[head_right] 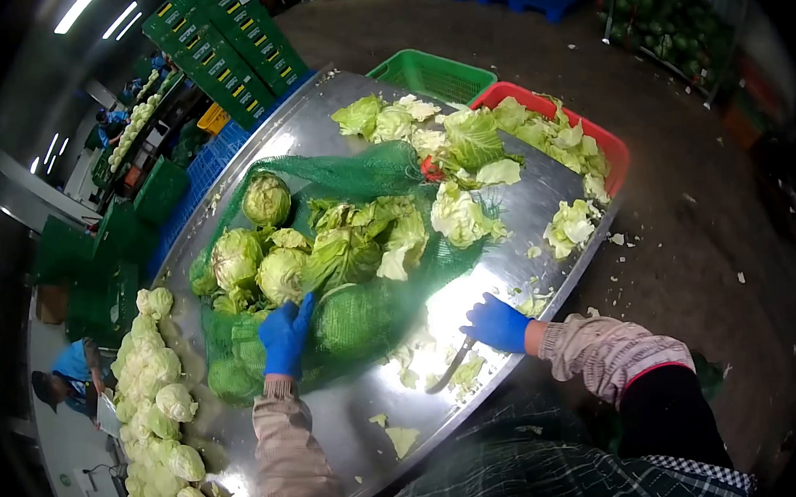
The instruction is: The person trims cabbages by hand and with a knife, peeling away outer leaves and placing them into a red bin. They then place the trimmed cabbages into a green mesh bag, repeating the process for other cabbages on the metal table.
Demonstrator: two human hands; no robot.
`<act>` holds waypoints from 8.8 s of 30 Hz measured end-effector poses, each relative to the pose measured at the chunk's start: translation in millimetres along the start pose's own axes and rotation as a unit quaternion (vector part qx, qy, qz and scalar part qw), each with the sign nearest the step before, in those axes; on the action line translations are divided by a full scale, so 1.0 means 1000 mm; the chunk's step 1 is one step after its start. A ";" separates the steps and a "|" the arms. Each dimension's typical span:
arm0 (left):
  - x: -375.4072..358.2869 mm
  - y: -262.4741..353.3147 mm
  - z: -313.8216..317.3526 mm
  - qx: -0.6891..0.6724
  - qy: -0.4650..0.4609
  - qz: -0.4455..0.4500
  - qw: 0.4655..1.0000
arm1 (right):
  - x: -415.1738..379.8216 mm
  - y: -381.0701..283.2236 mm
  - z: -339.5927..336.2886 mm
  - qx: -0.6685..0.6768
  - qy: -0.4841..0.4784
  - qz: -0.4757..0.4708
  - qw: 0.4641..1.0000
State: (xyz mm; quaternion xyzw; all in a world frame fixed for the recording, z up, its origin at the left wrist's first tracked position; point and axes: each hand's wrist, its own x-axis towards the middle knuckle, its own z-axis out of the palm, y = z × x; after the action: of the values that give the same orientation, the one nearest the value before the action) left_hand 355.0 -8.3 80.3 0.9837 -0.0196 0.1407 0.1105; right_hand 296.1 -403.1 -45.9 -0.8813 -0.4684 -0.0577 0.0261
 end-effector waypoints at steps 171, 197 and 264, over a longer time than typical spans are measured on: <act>0.043 0.341 0.129 -0.607 -0.122 -0.279 0.734 | -0.058 0.206 -0.013 0.479 0.069 0.354 0.800; 0.033 0.356 0.151 -0.647 -0.024 -0.260 0.716 | -0.064 0.165 -0.065 0.307 0.177 0.411 0.840; 0.028 0.340 0.100 -0.361 -0.142 -0.143 0.911 | -0.055 0.196 -0.048 0.355 0.172 0.342 0.853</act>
State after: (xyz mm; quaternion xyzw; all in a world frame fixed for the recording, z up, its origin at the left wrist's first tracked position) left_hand 385.6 -362.1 66.8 0.8786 0.0563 -0.0345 0.4729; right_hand 424.7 -562.7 -3.9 -0.8926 -0.1138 -0.0255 0.4355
